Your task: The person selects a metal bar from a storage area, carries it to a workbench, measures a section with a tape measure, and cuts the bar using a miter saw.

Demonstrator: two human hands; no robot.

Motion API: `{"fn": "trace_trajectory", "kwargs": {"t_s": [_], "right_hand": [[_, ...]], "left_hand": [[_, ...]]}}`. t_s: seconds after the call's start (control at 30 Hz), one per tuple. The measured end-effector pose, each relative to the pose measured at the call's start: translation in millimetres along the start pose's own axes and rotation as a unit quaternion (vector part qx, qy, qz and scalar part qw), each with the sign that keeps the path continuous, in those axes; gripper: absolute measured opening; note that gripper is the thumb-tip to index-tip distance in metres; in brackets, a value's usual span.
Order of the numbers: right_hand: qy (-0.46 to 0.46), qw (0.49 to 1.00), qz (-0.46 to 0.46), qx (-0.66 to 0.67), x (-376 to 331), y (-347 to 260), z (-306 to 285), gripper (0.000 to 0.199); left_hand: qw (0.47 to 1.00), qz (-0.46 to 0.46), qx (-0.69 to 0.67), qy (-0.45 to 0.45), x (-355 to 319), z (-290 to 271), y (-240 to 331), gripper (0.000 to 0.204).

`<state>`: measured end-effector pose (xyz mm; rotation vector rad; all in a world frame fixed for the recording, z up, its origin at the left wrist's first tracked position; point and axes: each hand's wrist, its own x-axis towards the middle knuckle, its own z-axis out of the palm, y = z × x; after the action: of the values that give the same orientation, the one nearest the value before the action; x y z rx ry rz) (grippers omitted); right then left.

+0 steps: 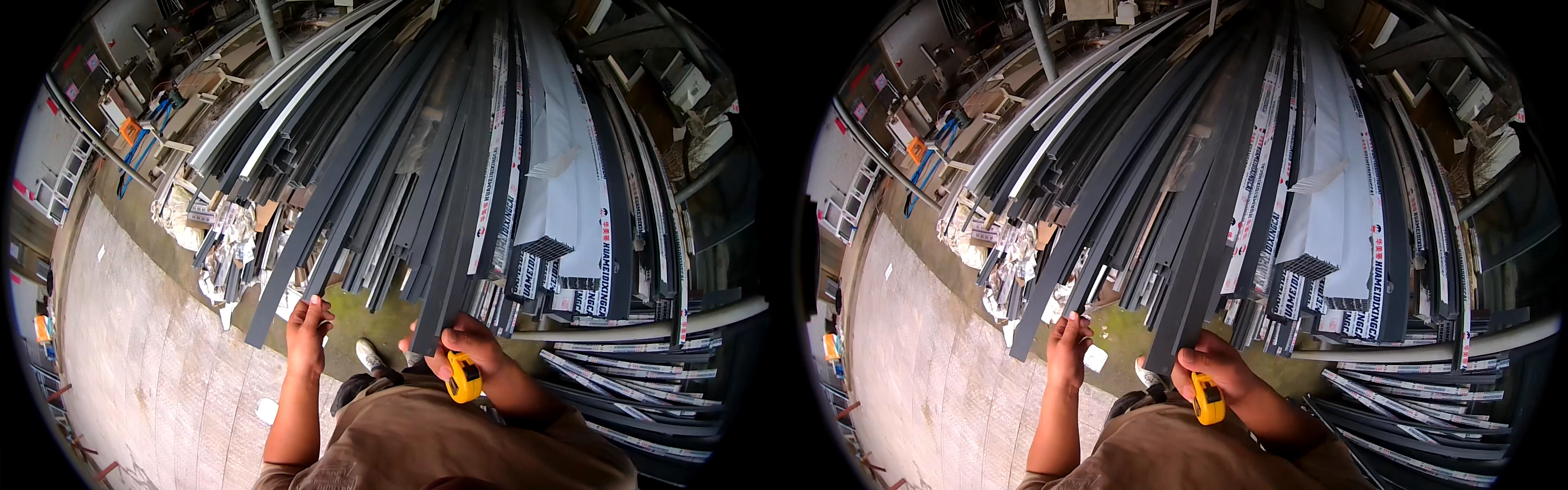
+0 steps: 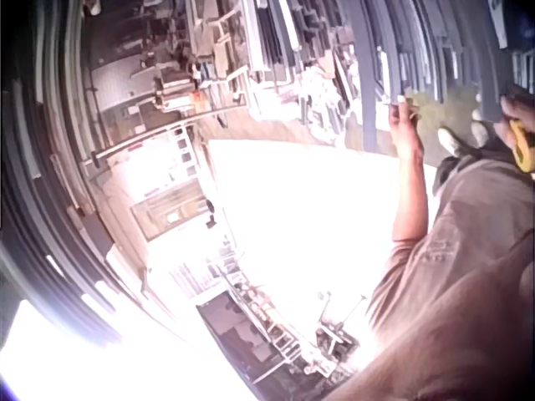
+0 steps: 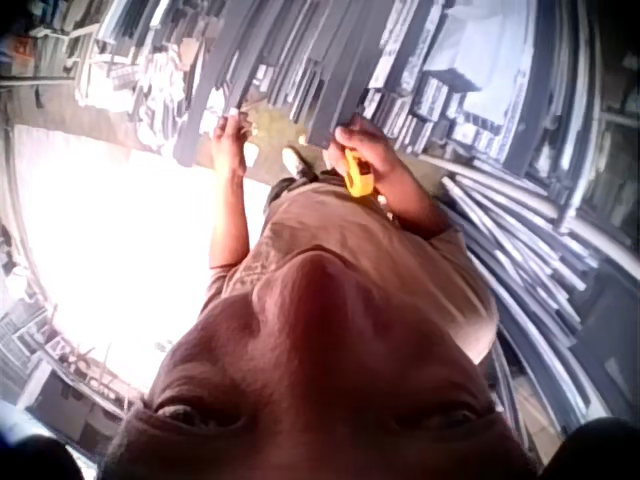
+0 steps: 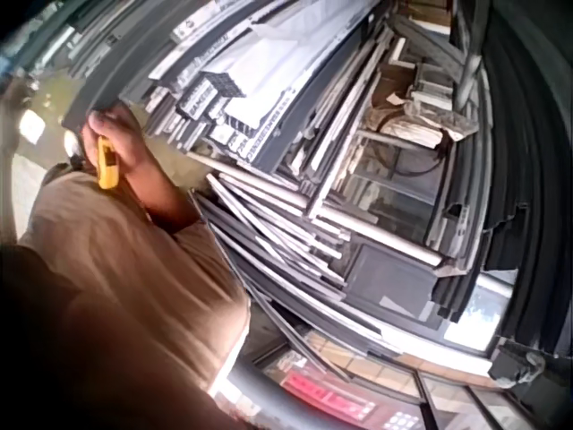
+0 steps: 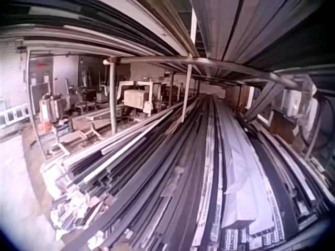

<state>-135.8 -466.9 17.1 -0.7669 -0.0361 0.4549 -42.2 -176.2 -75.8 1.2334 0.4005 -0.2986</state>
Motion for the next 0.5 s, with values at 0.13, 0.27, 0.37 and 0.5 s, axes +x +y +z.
{"fn": "trace_trajectory", "kwargs": {"t_s": [0.13, 0.27, 0.37, 0.5], "right_hand": [[-0.069, 0.997, 0.037, -0.012, 15, 1, -17, 0.054], [-0.048, 0.997, 0.035, 0.047, 20, 13, -24, 0.061], [-0.059, 0.995, 0.047, 0.065, 19, 7, -25, 0.061], [-0.078, 0.993, 0.044, 0.083, 11, 2, -31, 0.06]], "left_hand": [[1.0, 0.018, 0.001, 0.018, -1, 1, -3, 0.024], [0.996, 0.026, -0.072, 0.035, 4, 16, 3, 0.026], [0.991, 0.05, -0.104, 0.061, 7, 21, 3, 0.027], [0.993, 0.076, -0.069, 0.058, -2, 31, 13, 0.028]]}}
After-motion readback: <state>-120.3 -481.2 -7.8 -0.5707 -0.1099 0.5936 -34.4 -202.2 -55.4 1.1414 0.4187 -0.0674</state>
